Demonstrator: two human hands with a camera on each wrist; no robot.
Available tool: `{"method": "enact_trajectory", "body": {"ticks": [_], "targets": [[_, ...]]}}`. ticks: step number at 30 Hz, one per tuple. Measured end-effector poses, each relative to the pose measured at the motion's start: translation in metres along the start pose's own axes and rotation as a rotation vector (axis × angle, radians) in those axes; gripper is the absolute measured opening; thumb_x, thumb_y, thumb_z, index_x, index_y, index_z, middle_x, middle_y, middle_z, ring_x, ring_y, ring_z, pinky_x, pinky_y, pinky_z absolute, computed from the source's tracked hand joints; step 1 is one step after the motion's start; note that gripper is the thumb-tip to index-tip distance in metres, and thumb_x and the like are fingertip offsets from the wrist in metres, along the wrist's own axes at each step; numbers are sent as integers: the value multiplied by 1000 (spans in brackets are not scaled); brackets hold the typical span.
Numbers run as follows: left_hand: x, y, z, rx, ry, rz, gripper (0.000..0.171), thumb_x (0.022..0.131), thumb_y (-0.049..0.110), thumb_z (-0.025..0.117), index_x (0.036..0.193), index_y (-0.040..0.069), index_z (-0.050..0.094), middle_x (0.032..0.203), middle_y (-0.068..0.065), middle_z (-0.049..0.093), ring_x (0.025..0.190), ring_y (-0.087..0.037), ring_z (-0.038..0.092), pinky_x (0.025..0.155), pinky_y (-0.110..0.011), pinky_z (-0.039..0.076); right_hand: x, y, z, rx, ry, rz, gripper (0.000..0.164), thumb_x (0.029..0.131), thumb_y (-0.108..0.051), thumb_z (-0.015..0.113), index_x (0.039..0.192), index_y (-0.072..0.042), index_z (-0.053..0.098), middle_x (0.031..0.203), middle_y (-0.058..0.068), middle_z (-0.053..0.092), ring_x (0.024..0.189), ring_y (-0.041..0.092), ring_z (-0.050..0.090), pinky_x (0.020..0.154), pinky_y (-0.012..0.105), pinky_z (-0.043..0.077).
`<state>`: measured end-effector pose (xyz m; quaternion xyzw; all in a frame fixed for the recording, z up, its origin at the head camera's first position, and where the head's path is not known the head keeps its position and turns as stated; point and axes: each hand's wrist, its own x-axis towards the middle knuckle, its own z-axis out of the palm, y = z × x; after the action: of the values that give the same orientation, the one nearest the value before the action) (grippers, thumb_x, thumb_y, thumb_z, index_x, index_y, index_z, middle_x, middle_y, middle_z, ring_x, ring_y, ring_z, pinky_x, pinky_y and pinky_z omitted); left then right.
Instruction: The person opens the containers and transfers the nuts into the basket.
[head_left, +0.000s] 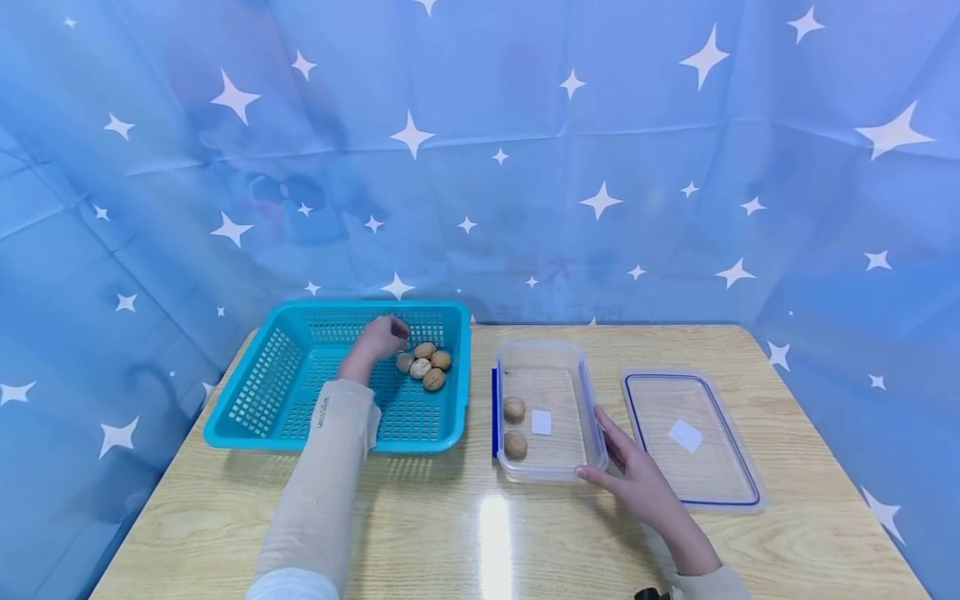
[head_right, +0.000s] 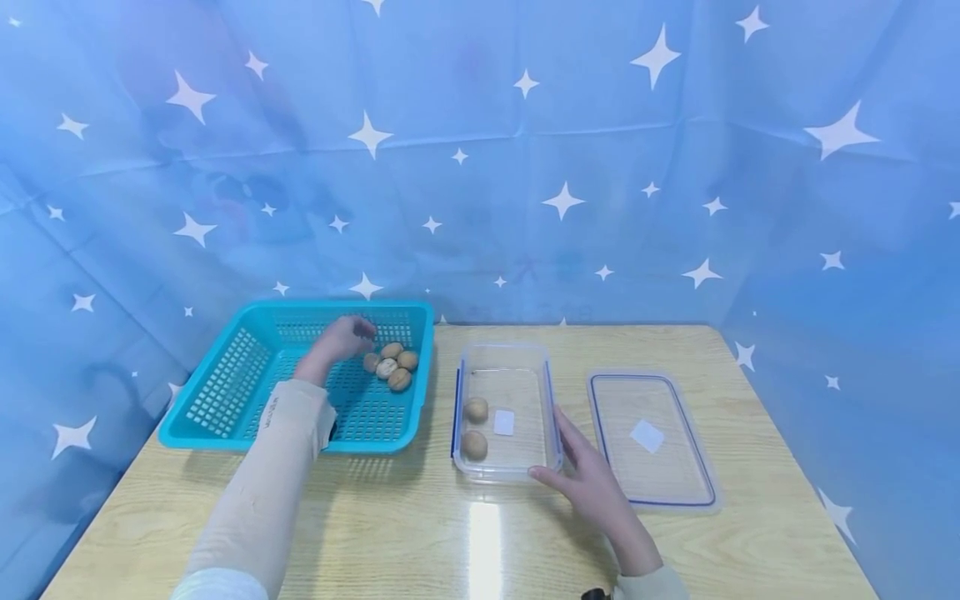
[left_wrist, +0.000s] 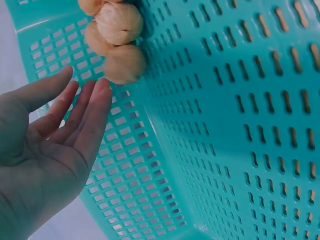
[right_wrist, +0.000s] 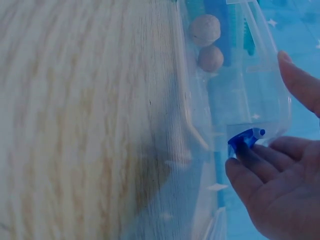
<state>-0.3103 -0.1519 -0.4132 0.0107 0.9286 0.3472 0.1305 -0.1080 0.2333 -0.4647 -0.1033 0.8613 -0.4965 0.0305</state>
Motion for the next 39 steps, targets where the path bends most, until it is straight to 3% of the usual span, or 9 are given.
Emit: {"method": "enact_trajectory", "body": {"ticks": [14, 20, 39], "targets": [[-8, 19, -15, -105, 10, 99, 38, 102, 15, 56, 138, 3, 53, 140, -20, 55, 127, -38, 54, 102, -50, 50, -1, -2, 0, -38, 10, 12, 91, 90, -22, 74, 159, -2, 18, 160, 32, 20, 142, 50, 33, 111, 46, 33], [-12, 30, -23, -111, 23, 159, 38, 101, 17, 58, 137, 4, 53, 139, -18, 55, 128, -38, 52, 103, -52, 49, -1, -1, 0, -25, 9, 2, 91, 90, -21, 74, 159, -1, 17, 160, 34, 20, 142, 52, 32, 111, 51, 32], [-46, 64, -36, -247, 47, 304, 36, 101, 17, 60, 135, 7, 54, 139, -14, 57, 132, -34, 54, 108, -50, 47, -2, -2, -1, -30, 2, 7, 90, 91, -23, 73, 159, -2, 16, 160, 34, 19, 142, 51, 33, 111, 52, 33]]}}
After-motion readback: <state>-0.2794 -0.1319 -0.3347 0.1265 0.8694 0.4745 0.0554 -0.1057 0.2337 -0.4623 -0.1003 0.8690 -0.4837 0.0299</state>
